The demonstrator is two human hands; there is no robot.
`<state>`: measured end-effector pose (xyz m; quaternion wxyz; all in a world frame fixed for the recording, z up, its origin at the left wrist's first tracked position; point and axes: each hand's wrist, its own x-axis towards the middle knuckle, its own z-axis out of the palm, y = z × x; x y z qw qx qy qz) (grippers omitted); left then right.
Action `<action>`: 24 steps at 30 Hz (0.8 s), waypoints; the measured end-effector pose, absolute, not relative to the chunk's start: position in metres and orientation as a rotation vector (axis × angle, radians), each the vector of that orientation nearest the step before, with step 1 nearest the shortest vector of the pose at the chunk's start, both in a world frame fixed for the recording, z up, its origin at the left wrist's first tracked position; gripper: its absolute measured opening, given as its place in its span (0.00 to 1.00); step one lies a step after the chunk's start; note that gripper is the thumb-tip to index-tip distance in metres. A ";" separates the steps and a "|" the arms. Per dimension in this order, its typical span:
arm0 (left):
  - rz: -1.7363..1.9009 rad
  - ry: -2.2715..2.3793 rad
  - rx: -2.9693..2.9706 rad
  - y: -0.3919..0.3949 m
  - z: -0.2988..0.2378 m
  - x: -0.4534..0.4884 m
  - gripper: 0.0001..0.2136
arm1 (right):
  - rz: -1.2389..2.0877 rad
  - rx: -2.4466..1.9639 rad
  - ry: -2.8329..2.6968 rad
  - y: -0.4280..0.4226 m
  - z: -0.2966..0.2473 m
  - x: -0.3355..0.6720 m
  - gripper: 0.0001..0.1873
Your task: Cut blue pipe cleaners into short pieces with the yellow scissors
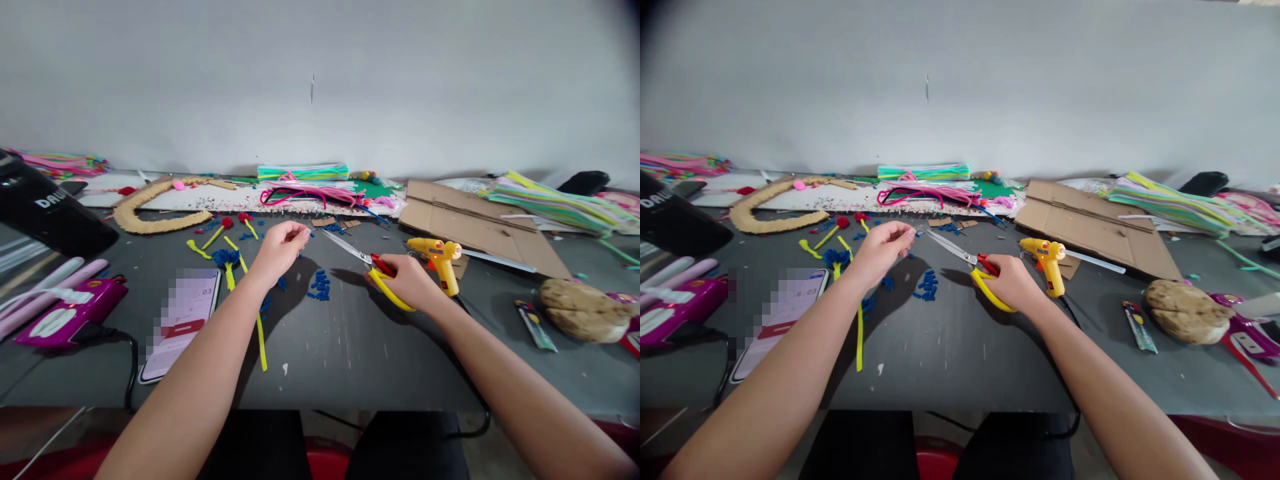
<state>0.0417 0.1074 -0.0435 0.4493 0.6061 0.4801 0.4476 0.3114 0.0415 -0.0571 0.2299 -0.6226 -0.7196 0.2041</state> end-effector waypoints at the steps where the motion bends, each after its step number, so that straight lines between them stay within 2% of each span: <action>1: 1.101 1.174 1.469 0.106 -0.043 0.043 0.08 | 0.601 -1.705 -1.958 0.041 -0.057 0.310 0.18; 5: 1.069 1.091 1.399 0.097 -0.038 0.056 0.07 | 0.817 -1.617 -1.789 0.039 -0.052 0.302 0.22; 12: 1.124 0.918 1.713 0.071 -0.037 0.087 0.10 | 1.263 -1.202 -1.263 0.034 -0.041 0.279 0.24; 17: 1.100 0.913 1.827 0.065 -0.041 0.095 0.10 | 1.368 -1.008 -1.048 0.039 -0.043 0.279 0.25; 24: 1.126 0.932 1.933 0.064 -0.048 0.098 0.10 | 1.414 -1.005 -0.994 0.040 -0.044 0.279 0.27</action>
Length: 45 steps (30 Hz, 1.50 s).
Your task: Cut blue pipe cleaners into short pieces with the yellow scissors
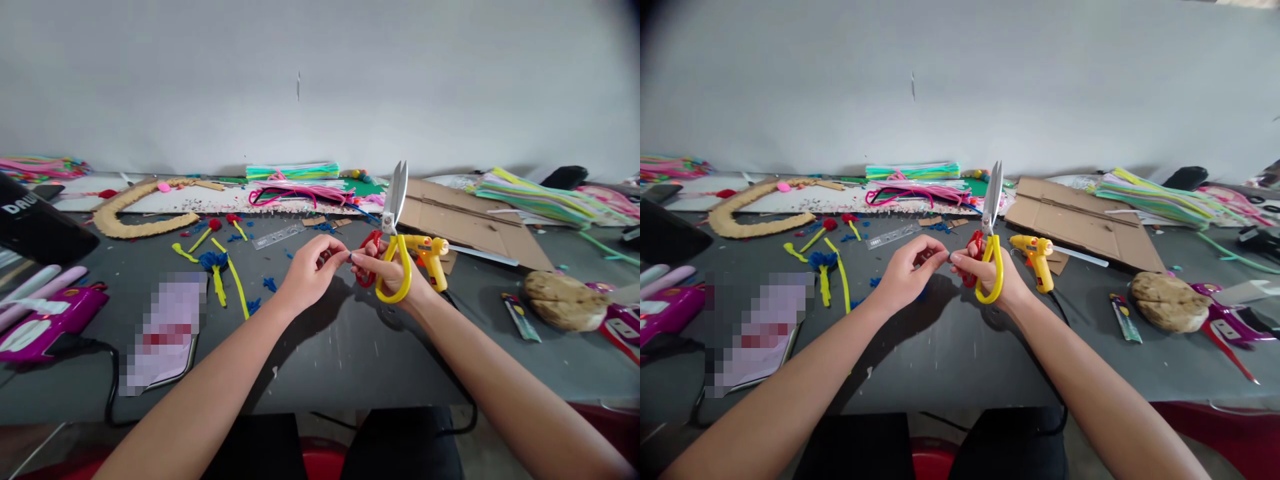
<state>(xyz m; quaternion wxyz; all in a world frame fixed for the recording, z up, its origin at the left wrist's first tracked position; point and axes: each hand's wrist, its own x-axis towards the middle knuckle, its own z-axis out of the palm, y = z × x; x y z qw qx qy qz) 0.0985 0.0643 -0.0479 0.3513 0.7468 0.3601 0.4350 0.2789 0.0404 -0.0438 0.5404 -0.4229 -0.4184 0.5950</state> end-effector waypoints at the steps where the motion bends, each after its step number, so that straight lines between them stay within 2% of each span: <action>1: 1.132 0.931 1.960 0.065 -0.048 0.098 0.09 | 1.405 -1.012 -1.003 0.040 -0.044 0.279 0.27; 10: 1.082 0.865 2.164 0.066 -0.044 0.092 0.05 | 1.231 -1.124 -1.197 0.038 -0.048 0.286 0.24; 15: 1.055 0.874 2.138 0.065 -0.043 0.093 0.06 | 1.249 -1.143 -1.199 0.038 -0.048 0.288 0.25; 20: 1.072 0.950 1.933 0.068 -0.040 0.090 0.08 | 1.335 -1.074 -1.100 0.038 -0.044 0.285 0.24; 26: 1.135 1.017 1.631 0.076 -0.033 0.079 0.10 | 1.375 -1.019 -1.057 0.039 -0.042 0.284 0.29; 38: 1.154 0.946 1.397 0.086 -0.033 0.068 0.09 | 1.360 -1.055 -1.090 0.037 -0.038 0.290 0.24; 41: 1.165 0.941 1.385 0.090 -0.034 0.064 0.09 | 1.256 -1.212 -1.199 0.035 -0.036 0.292 0.25; 45: 1.205 0.923 1.366 0.092 -0.033 0.059 0.08 | 0.952 -1.492 -1.447 0.034 -0.040 0.300 0.25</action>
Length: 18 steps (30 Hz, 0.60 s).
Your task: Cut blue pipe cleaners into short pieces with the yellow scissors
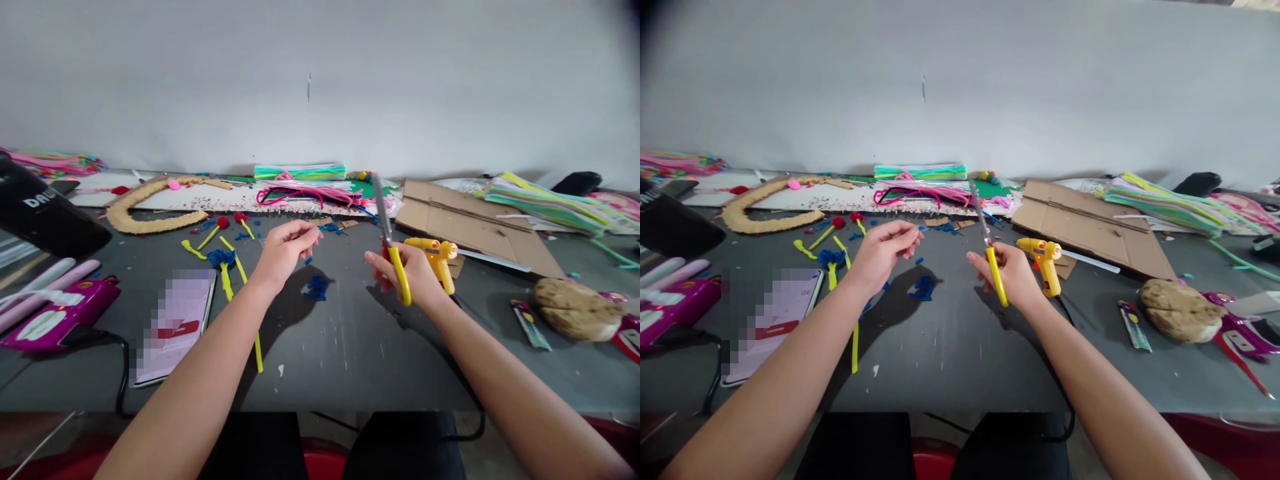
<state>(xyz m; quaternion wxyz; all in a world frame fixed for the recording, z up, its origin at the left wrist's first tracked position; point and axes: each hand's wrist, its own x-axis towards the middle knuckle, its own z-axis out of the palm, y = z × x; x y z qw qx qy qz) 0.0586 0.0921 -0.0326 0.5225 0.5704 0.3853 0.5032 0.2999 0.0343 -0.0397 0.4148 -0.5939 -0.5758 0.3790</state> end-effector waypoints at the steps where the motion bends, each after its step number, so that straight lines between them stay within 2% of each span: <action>1: 1.215 0.920 1.362 0.092 -0.031 0.057 0.07 | 0.851 -1.521 -1.529 0.035 -0.041 0.302 0.25; 4: 1.233 0.908 1.344 0.092 -0.027 0.053 0.07 | 0.526 -1.620 -1.735 0.036 -0.046 0.307 0.26; 7: 1.243 0.884 1.315 0.092 -0.024 0.048 0.06 | 0.356 -1.671 -1.802 0.037 -0.051 0.308 0.24; 18: 1.235 0.902 1.416 0.092 -0.023 0.045 0.06 | 0.216 -1.582 -1.924 0.035 -0.055 0.304 0.18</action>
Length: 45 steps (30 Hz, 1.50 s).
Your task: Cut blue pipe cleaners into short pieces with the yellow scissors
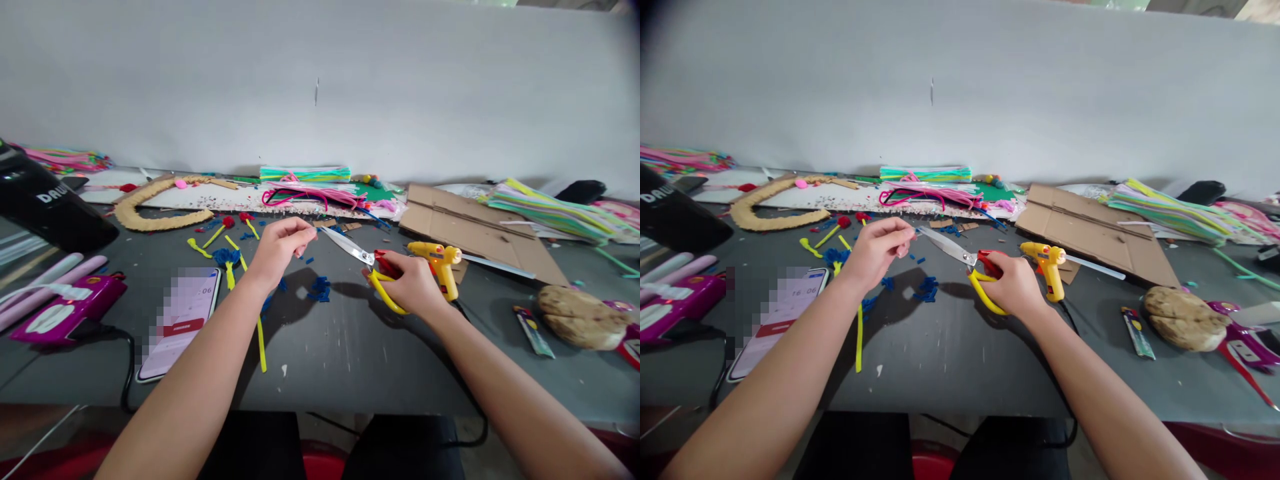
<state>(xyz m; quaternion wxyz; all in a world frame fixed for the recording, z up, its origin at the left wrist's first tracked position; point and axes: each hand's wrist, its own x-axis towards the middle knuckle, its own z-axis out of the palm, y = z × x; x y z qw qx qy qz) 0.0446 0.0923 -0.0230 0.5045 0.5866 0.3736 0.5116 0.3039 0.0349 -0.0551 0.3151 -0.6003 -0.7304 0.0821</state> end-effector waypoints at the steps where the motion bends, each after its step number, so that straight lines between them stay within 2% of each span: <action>1: 1.230 0.905 1.422 0.092 -0.023 0.044 0.06 | 0.216 -1.581 -1.929 0.035 -0.055 0.304 0.18; 14: 1.224 0.902 1.459 0.093 -0.023 0.044 0.05 | 0.221 -1.584 -1.949 0.036 -0.056 0.305 0.18; 19: 1.222 0.900 1.458 0.093 -0.024 0.043 0.05 | 0.215 -1.615 -1.938 0.037 -0.058 0.307 0.14; 27: 1.231 0.893 1.457 0.094 -0.024 0.043 0.05 | 0.385 -1.666 -1.917 0.032 -0.049 0.301 0.15; 34: 1.219 0.892 1.463 0.094 -0.023 0.042 0.05 | 0.331 -1.612 -1.946 0.035 -0.055 0.302 0.16; 45: 1.225 0.893 1.470 0.095 -0.026 0.041 0.05 | 0.287 -1.616 -1.970 0.036 -0.058 0.305 0.12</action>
